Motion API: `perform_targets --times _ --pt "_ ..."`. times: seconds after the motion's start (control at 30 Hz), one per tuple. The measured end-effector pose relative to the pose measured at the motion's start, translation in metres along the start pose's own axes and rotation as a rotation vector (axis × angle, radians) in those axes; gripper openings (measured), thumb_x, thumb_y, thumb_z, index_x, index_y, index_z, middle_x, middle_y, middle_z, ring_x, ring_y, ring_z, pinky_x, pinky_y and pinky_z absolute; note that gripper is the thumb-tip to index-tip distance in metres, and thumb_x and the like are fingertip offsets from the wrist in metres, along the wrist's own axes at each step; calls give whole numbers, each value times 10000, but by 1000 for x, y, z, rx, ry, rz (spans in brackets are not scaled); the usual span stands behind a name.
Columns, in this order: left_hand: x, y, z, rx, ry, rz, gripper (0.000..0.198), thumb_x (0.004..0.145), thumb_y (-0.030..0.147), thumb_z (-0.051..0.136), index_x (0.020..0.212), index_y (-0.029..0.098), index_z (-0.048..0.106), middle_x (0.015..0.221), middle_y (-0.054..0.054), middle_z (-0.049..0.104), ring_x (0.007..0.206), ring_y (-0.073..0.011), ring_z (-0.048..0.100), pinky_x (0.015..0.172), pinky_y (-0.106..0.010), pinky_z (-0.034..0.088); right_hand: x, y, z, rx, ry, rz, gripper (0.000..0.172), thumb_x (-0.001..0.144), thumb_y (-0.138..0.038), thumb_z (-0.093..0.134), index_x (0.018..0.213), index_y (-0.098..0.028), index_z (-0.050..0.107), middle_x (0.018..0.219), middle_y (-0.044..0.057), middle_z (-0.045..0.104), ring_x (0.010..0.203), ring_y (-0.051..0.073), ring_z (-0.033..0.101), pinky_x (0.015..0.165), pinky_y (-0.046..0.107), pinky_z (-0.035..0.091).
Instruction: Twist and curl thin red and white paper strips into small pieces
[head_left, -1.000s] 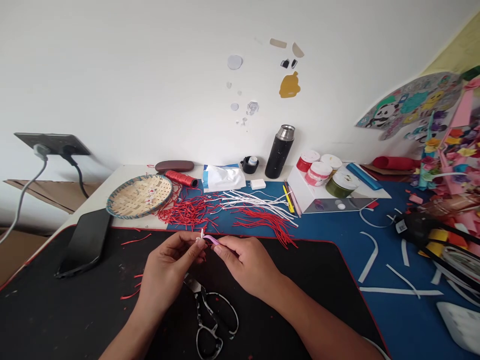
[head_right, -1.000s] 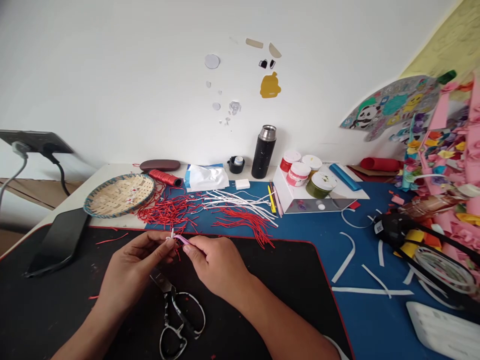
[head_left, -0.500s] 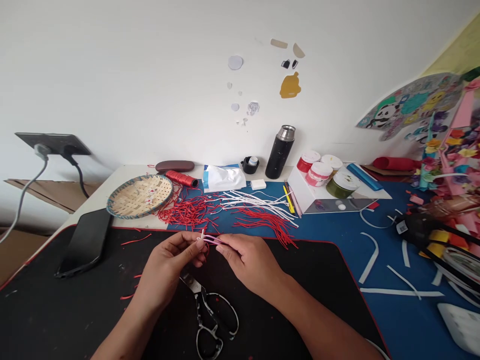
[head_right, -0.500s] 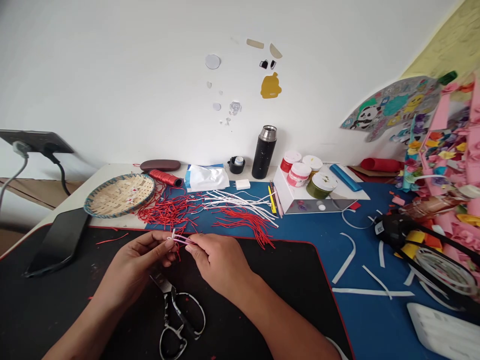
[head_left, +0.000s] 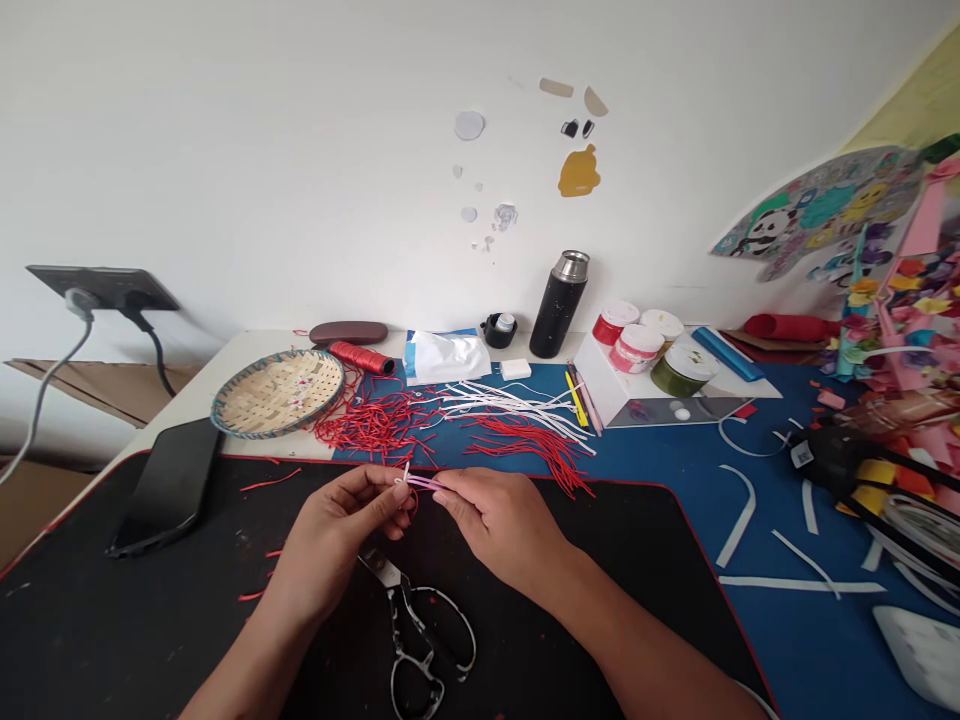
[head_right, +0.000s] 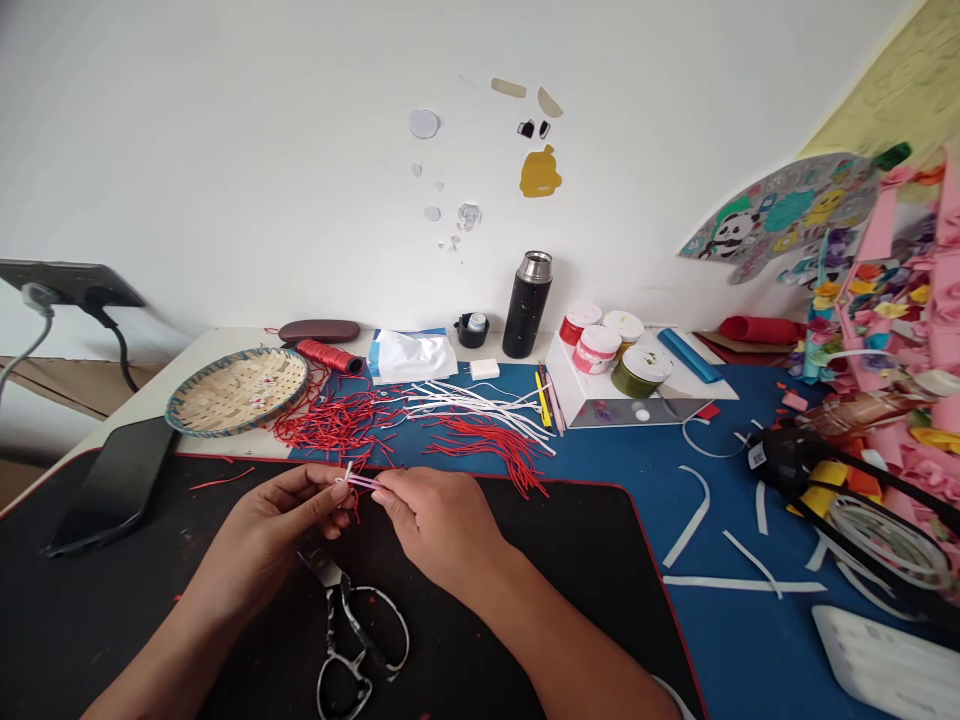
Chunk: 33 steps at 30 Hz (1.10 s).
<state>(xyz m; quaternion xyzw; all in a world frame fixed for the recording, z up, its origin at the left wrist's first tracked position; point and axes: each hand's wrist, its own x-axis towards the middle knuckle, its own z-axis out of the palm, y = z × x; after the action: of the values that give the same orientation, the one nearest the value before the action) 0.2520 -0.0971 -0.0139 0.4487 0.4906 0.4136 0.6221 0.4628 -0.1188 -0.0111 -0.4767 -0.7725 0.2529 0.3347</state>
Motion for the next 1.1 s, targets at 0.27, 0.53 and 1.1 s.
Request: perform_targets --times 0.27,0.53,1.1 --pt "-1 -1 1 25 -10 5 256 771 427 891 840 196 806 716 -26 737 612 -149 641 567 -238 532 0 0 0 -176 -26 -26 248 1099 -279 518 1104 -203 754 890 38 758 776 183 687 675 285 408" --pt "-6 3 6 241 81 121 273 796 470 843 888 216 809 785 -33 780 645 -188 689 601 -280 587 0 -3 0 -284 -59 -10 265 1102 -294 502 1050 -191 740 857 39 748 735 184 671 634 295 349" --pt "-11 -9 5 551 312 391 240 865 470 769 978 268 833 865 -23 846 730 -227 777 651 -278 583 0 -14 13 518 -127 355 386 1089 -414 486 871 -175 695 526 -55 538 464 88 456 537 224 338"
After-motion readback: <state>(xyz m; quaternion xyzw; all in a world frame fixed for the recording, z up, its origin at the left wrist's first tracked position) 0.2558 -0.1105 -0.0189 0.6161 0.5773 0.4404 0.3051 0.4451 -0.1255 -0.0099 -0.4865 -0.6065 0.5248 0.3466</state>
